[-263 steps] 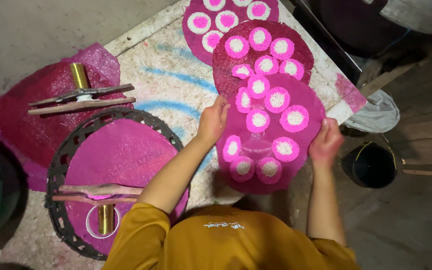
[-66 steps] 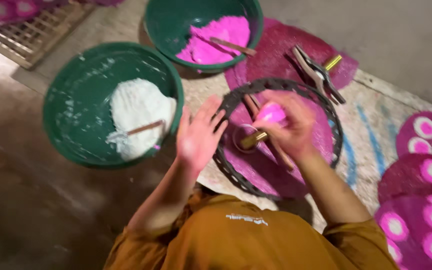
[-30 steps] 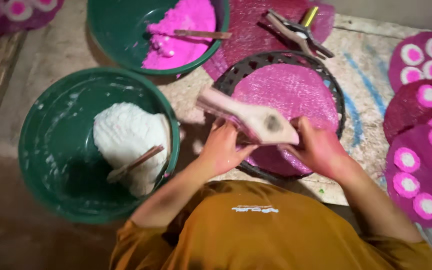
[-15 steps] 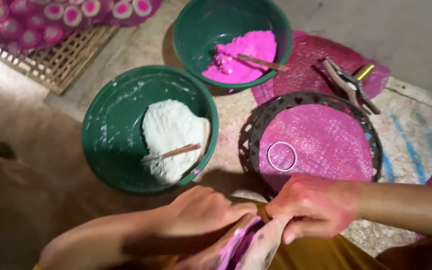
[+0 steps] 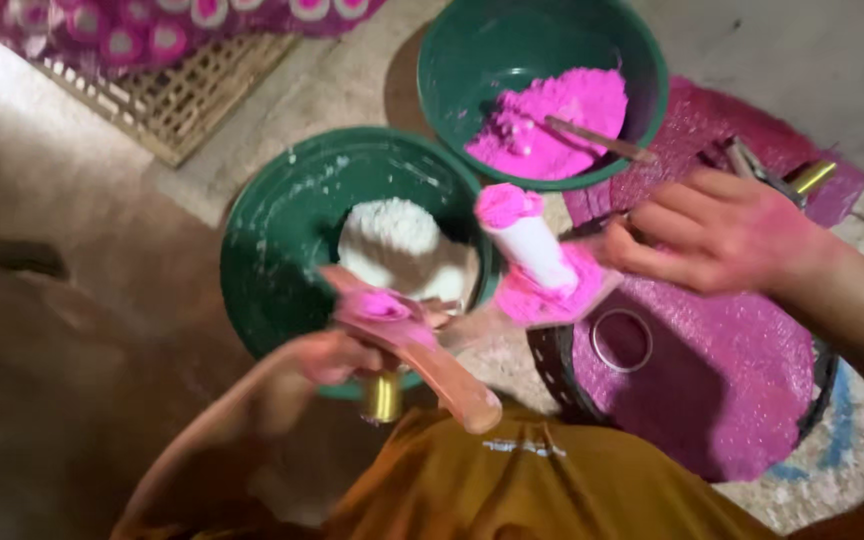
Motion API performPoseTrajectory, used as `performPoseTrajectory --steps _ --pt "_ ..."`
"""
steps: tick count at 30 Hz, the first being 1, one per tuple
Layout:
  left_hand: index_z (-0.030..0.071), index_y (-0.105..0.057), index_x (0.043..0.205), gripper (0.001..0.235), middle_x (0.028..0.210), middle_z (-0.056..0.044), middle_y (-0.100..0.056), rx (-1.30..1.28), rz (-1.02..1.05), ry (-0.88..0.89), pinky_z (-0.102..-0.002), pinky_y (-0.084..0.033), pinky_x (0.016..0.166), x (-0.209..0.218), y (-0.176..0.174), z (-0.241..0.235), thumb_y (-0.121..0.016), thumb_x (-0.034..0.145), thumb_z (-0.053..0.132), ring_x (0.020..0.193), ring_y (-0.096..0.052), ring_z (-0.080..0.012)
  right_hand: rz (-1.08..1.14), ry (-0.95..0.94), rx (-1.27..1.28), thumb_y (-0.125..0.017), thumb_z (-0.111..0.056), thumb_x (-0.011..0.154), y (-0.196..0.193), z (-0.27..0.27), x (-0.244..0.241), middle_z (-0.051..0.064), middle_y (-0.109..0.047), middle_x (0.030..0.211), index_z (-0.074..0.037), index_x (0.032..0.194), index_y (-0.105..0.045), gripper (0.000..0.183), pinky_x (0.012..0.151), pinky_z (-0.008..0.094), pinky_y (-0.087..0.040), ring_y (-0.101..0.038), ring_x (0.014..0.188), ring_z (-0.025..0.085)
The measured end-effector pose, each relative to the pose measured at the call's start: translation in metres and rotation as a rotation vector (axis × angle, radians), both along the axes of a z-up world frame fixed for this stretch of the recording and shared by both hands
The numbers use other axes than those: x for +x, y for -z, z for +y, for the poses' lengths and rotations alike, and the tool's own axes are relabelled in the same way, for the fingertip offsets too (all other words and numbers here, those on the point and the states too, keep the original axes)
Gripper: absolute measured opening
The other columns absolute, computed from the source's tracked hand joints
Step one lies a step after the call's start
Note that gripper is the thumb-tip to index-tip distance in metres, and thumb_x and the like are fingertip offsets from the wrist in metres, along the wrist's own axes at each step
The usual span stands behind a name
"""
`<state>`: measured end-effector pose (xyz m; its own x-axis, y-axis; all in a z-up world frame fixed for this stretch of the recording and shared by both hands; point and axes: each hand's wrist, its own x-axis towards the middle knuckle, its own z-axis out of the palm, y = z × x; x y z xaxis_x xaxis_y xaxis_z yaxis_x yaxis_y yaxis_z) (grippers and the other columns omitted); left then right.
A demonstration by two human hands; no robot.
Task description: The person scoops pink and white powders into a handheld mold, presses the mold onto a tray, and releases the formed circular items. The person repeats this process to create multiple items and arranges them on a tray.
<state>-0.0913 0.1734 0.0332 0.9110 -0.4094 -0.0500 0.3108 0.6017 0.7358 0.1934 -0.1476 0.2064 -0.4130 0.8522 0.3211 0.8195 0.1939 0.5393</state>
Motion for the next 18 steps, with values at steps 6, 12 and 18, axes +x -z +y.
performPoseTrajectory --steps 6,12,18 --pt "0.000 -0.068 0.118 0.036 0.093 -0.008 -0.067 0.172 0.366 -0.356 -0.044 -0.061 0.086 0.088 0.043 -0.016 -0.072 0.086 0.018 0.084 -0.067 -0.0208 0.380 0.290 0.288 -0.073 -0.024 0.099 0.037 0.067 0.075 0.016 -0.057 0.142 -0.015 0.151 -0.050 0.058 0.112 0.045 -0.048 -0.055 0.132 0.033" --pt "-0.001 -0.067 0.108 0.021 0.091 -0.006 -0.064 0.207 0.024 -0.522 -0.035 -0.054 0.074 0.121 0.036 0.018 -0.071 0.093 0.013 0.081 -0.064 -0.0179 0.780 1.223 -0.380 -0.074 -0.037 0.090 0.152 0.118 0.148 0.022 -0.061 0.131 -0.006 0.137 -0.048 0.062 0.097 0.051 -0.049 -0.059 0.122 0.041" --pt "0.003 -0.067 0.111 0.029 0.092 -0.004 -0.067 0.271 0.061 -0.730 -0.035 -0.056 0.070 0.120 0.033 0.039 -0.069 0.082 0.006 0.080 -0.066 -0.0165 0.829 1.186 -0.422 -0.057 -0.019 0.099 0.172 0.099 0.168 0.015 -0.069 0.114 -0.013 0.121 -0.056 0.023 0.086 0.055 -0.053 -0.068 0.106 0.040"
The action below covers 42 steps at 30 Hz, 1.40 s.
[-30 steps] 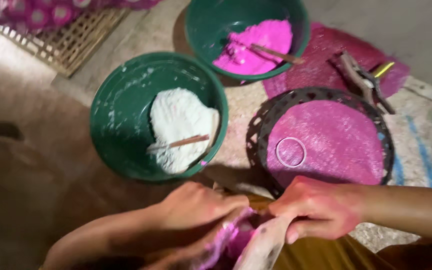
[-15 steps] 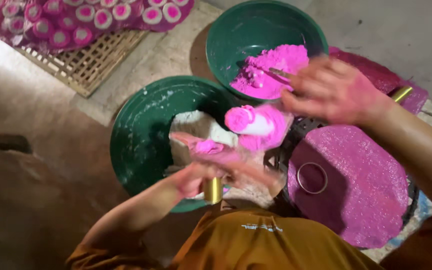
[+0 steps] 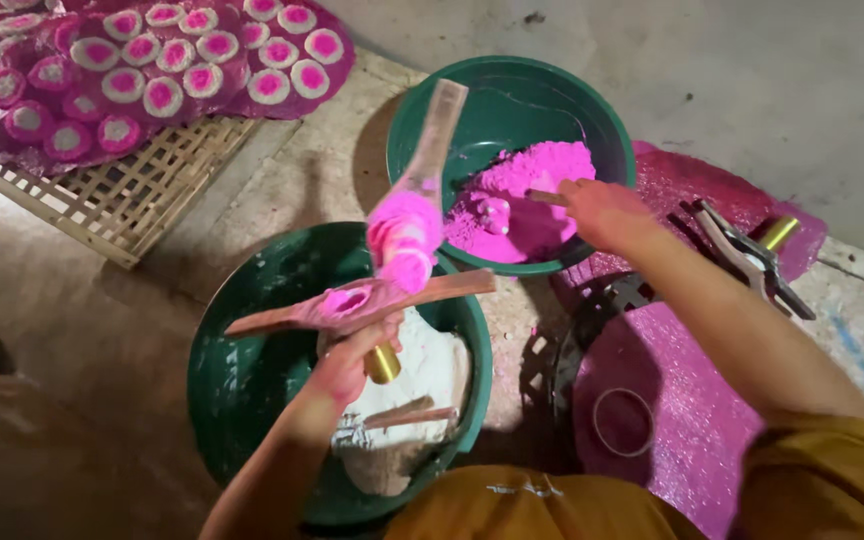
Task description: The person scoops pink and white powders into a handheld mold, presses the mold onto a tray, and releases the formed circular items. The person repeats this process to create multiple items and arranges them on a tray.
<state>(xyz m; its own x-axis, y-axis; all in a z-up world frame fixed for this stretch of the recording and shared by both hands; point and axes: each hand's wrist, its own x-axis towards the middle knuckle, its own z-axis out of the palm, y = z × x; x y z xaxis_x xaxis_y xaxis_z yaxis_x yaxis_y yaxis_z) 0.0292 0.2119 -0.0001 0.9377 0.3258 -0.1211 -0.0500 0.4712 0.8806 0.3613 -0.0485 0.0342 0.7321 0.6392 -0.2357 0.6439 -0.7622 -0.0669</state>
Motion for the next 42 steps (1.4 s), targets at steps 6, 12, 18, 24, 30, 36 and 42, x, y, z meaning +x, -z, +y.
performPoseTrajectory --steps 6,12,18,24,30,36,42 --pt "-0.003 -0.065 0.114 0.025 0.097 -0.008 -0.062 -0.031 -0.114 -0.042 -0.035 -0.054 0.079 -0.011 0.012 0.024 -0.065 0.091 0.007 0.088 -0.063 -0.0199 -0.024 -0.080 -0.097 -0.052 -0.014 0.097 -0.046 -0.010 -0.021 0.018 -0.071 0.105 -0.013 0.125 -0.054 0.029 0.081 0.055 -0.054 -0.069 0.100 0.041" --pt "0.000 -0.064 0.118 0.030 0.101 -0.008 -0.064 -0.073 -0.067 -0.104 -0.036 -0.054 0.078 -0.010 0.013 0.029 -0.063 0.088 0.004 0.087 -0.062 -0.0186 0.143 -0.133 -0.267 -0.052 -0.012 0.095 -0.033 0.006 -0.052 0.018 -0.073 0.110 -0.027 0.151 -0.046 0.058 0.086 0.051 -0.056 -0.072 0.101 0.038" --pt "0.000 -0.065 0.121 0.032 0.098 -0.008 -0.066 0.100 -0.074 -0.126 -0.035 -0.054 0.077 -0.019 0.004 0.034 -0.063 0.089 0.004 0.087 -0.065 -0.0187 0.324 -0.217 0.081 -0.053 -0.029 0.101 -0.026 -0.004 -0.029 0.016 -0.072 0.119 -0.028 0.139 -0.058 0.039 0.096 0.048 -0.054 -0.071 0.107 0.036" --pt "-0.001 -0.064 0.119 0.026 0.099 -0.007 -0.065 0.082 -0.234 -0.101 -0.036 -0.054 0.081 -0.032 0.012 0.033 -0.063 0.094 0.004 0.091 -0.065 -0.0195 0.145 -0.031 -0.234 -0.049 -0.021 0.101 -0.047 -0.010 -0.029 0.017 -0.071 0.118 -0.042 0.151 -0.046 0.055 0.087 0.053 -0.056 -0.070 0.104 0.040" --pt "-0.001 -0.065 0.118 0.029 0.100 -0.007 -0.067 0.117 -0.148 -0.153 -0.036 -0.054 0.079 -0.025 0.007 0.036 -0.063 0.089 0.003 0.090 -0.065 -0.0198 0.223 -0.085 -0.257 -0.050 -0.019 0.097 -0.045 0.016 -0.059 0.021 -0.072 0.107 -0.041 0.155 -0.039 0.063 0.085 0.052 -0.056 -0.071 0.096 0.039" --pt "0.005 -0.063 0.118 0.034 0.101 -0.004 -0.067 0.082 -0.123 -0.178 -0.034 -0.055 0.074 -0.015 0.005 0.038 -0.063 0.083 0.005 0.086 -0.066 -0.0174 0.406 -0.231 0.065 -0.056 -0.021 0.096 -0.015 -0.006 -0.053 0.021 -0.074 0.102 -0.016 0.141 -0.057 0.046 0.085 0.047 -0.055 -0.074 0.091 0.036" --pt "-0.003 -0.065 0.119 0.025 0.104 -0.009 -0.064 0.378 -0.191 -0.286 -0.034 -0.044 0.071 0.017 -0.031 0.043 -0.067 0.094 0.002 0.088 -0.059 -0.0179 0.771 0.146 0.287 -0.057 -0.030 0.103 -0.051 -0.080 -0.066 0.006 -0.049 0.063 -0.020 0.142 -0.068 0.041 0.050 0.035 -0.040 -0.046 0.054 0.016"
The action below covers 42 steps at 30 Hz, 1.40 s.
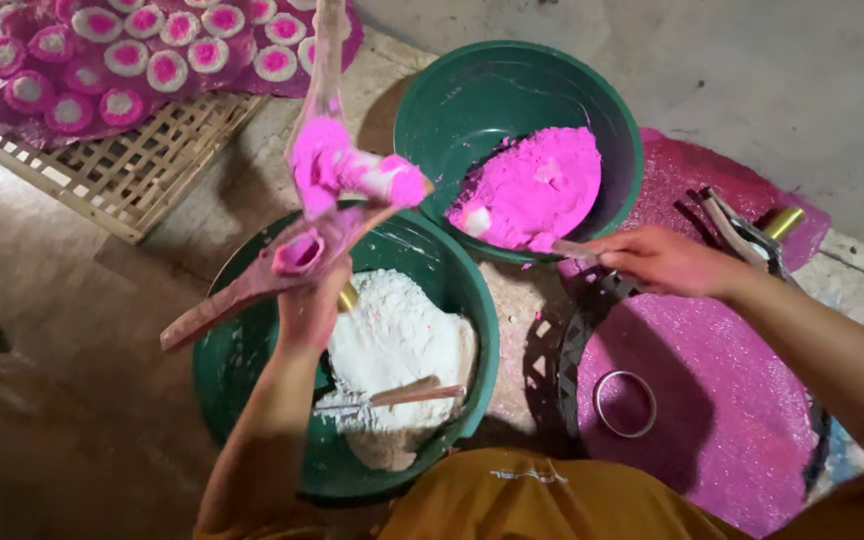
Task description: The person scoops pink and white powders into a handheld mold, presses the mold onto a tray, and releases the formed circular items. The person repeats this process to create multiple items and arranges them on a tray.
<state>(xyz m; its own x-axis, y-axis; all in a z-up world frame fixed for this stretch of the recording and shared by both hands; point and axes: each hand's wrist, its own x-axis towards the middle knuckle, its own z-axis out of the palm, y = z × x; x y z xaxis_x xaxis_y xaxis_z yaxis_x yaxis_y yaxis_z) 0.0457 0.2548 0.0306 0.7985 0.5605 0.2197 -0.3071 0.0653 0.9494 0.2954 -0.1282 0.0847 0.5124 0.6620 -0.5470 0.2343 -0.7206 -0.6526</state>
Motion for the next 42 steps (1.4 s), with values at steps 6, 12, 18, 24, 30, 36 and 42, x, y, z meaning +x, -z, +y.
performPoseTrajectory --steps 6,12,18,24,30,36,42 --pt "0.007 -0.062 0.132 0.041 0.123 -0.009 -0.065 0.868 -0.014 -0.169 -0.032 -0.048 0.094 0.015 -0.053 -0.041 -0.070 0.093 0.019 0.109 -0.064 -0.0194 -0.050 -0.202 0.047 -0.056 -0.034 0.099 -0.082 -0.031 -0.027 0.003 -0.054 0.060 -0.021 0.130 -0.071 0.037 0.046 0.031 -0.039 -0.048 0.050 0.013" --pt "0.019 -0.060 0.140 0.046 0.150 -0.009 -0.062 1.465 -0.163 -0.081 -0.031 -0.047 0.118 0.012 -0.040 -0.104 -0.070 0.096 0.031 0.134 -0.064 -0.0201 -0.651 -0.520 -0.313 -0.053 -0.043 0.104 -0.143 0.022 -0.097 -0.005 -0.072 0.105 -0.036 0.146 -0.060 0.043 0.075 0.033 -0.056 -0.073 0.093 0.019" --pt "0.012 -0.063 0.136 0.053 0.136 -0.013 -0.064 0.950 0.276 0.287 -0.040 -0.045 0.109 -0.007 -0.022 -0.140 -0.066 0.091 0.040 0.127 -0.059 -0.0276 -1.506 -0.998 -0.066 -0.060 -0.017 0.088 -0.124 0.041 -0.201 0.004 -0.067 0.090 -0.004 0.122 -0.063 0.036 0.060 0.032 -0.056 -0.070 0.078 0.020" --pt "0.020 -0.074 0.127 0.045 0.129 -0.007 -0.073 0.695 0.506 0.067 -0.036 -0.057 0.103 -0.043 -0.011 -0.115 -0.071 0.089 0.042 0.119 -0.070 -0.0216 -1.244 -0.540 -0.014 -0.063 -0.013 0.084 -0.142 -0.022 -0.208 0.006 -0.068 0.083 -0.013 0.114 -0.067 0.030 0.061 0.041 -0.057 -0.072 0.079 0.026" --pt "0.012 -0.051 0.146 0.061 0.147 -0.015 -0.055 0.957 0.189 -0.377 -0.041 -0.049 0.114 -0.013 0.012 -0.136 -0.072 0.094 0.036 0.138 -0.057 -0.0339 -0.708 -0.053 0.599 -0.057 -0.002 0.096 -0.051 0.012 -0.220 0.024 -0.067 0.126 -0.008 0.144 -0.055 0.049 0.087 0.043 -0.058 -0.071 0.108 0.038" --pt "0.016 -0.055 0.147 0.063 0.167 -0.015 -0.027 1.252 0.383 -0.308 -0.047 -0.045 0.112 -0.013 0.000 -0.134 -0.066 0.093 0.046 0.139 -0.048 -0.0441 -0.447 -0.101 0.650 -0.060 -0.003 0.098 -0.004 -0.039 -0.227 0.023 -0.065 0.136 -0.010 0.149 -0.054 0.052 0.098 0.044 -0.051 -0.067 0.120 0.036" --pt "0.029 -0.055 0.142 0.053 0.171 -0.015 -0.002 1.137 0.782 -0.204 -0.039 -0.052 0.097 0.010 -0.011 -0.181 -0.063 0.091 0.043 0.146 -0.040 -0.0396 -0.548 0.067 0.608 -0.057 -0.008 0.101 -0.004 -0.047 -0.205 0.018 -0.069 0.132 -0.013 0.148 -0.055 0.047 0.092 0.041 -0.057 -0.071 0.106 0.034"
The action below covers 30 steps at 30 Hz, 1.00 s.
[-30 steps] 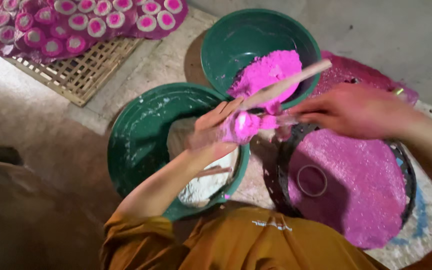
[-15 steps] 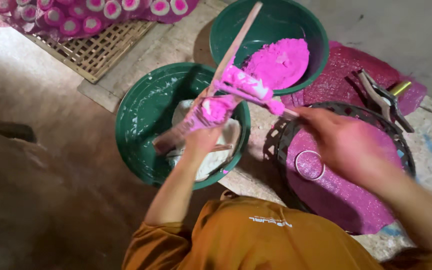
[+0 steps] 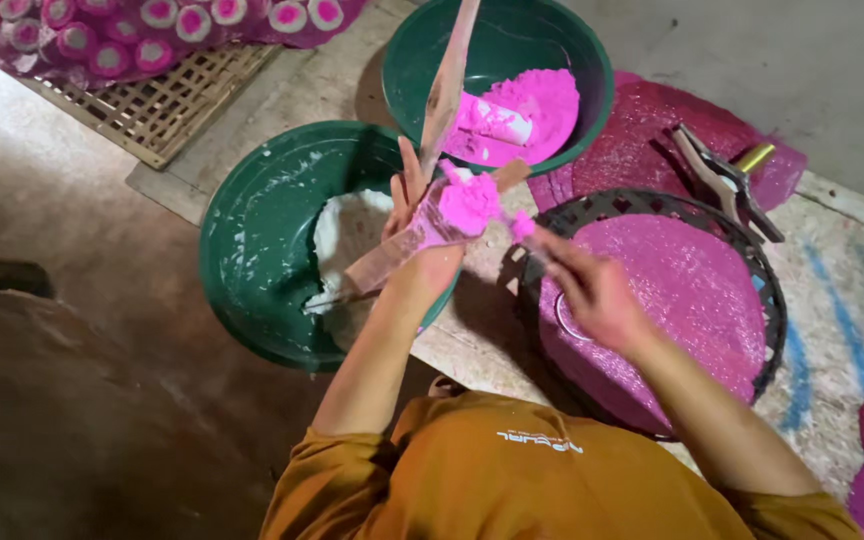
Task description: The person scoops pink and white powders into a handheld mold, presses the mold onto a tray, and releases the formed circular items. The person repeats this process to create multiple items and arranges them on a tray.
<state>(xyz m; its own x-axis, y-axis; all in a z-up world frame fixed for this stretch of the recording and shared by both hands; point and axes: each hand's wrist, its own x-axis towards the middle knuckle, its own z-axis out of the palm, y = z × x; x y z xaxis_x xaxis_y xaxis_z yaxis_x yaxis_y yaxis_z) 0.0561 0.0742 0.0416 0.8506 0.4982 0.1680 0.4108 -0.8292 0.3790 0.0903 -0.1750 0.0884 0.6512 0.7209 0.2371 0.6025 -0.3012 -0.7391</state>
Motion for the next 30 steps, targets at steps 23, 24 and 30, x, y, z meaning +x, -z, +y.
performPoseTrajectory --steps 23,24,30 --pt "0.018 -0.070 0.124 0.037 0.120 -0.008 -0.072 -0.447 -0.082 0.575 -0.038 -0.054 0.098 -0.057 0.017 -0.029 -0.074 0.091 0.033 0.111 -0.069 -0.0235 -1.017 -0.390 -0.842 -0.055 -0.016 0.093 -0.117 -0.009 -0.030 0.007 -0.065 0.086 -0.006 0.114 -0.064 0.025 0.052 0.032 -0.057 -0.071 0.072 0.021" --pt "0.023 -0.074 0.121 0.029 0.122 -0.007 -0.071 -0.307 -0.039 0.549 -0.038 -0.053 0.098 -0.058 0.011 -0.022 -0.073 0.094 0.034 0.111 -0.068 -0.0230 -0.958 -0.334 -0.866 -0.056 -0.014 0.088 -0.136 -0.014 -0.031 0.006 -0.065 0.089 -0.009 0.116 -0.065 0.030 0.047 0.033 -0.057 -0.072 0.073 0.021" --pt "0.037 -0.061 0.141 0.048 0.155 0.000 -0.047 -0.632 0.251 0.243 -0.044 -0.060 0.075 -0.051 -0.010 -0.013 -0.052 0.095 0.026 0.093 -0.070 -0.0287 -0.847 -0.296 -1.114 -0.052 -0.014 0.094 -0.189 0.009 -0.038 0.005 -0.065 0.089 -0.011 0.121 -0.061 0.029 0.044 0.034 -0.057 -0.073 0.064 0.018"
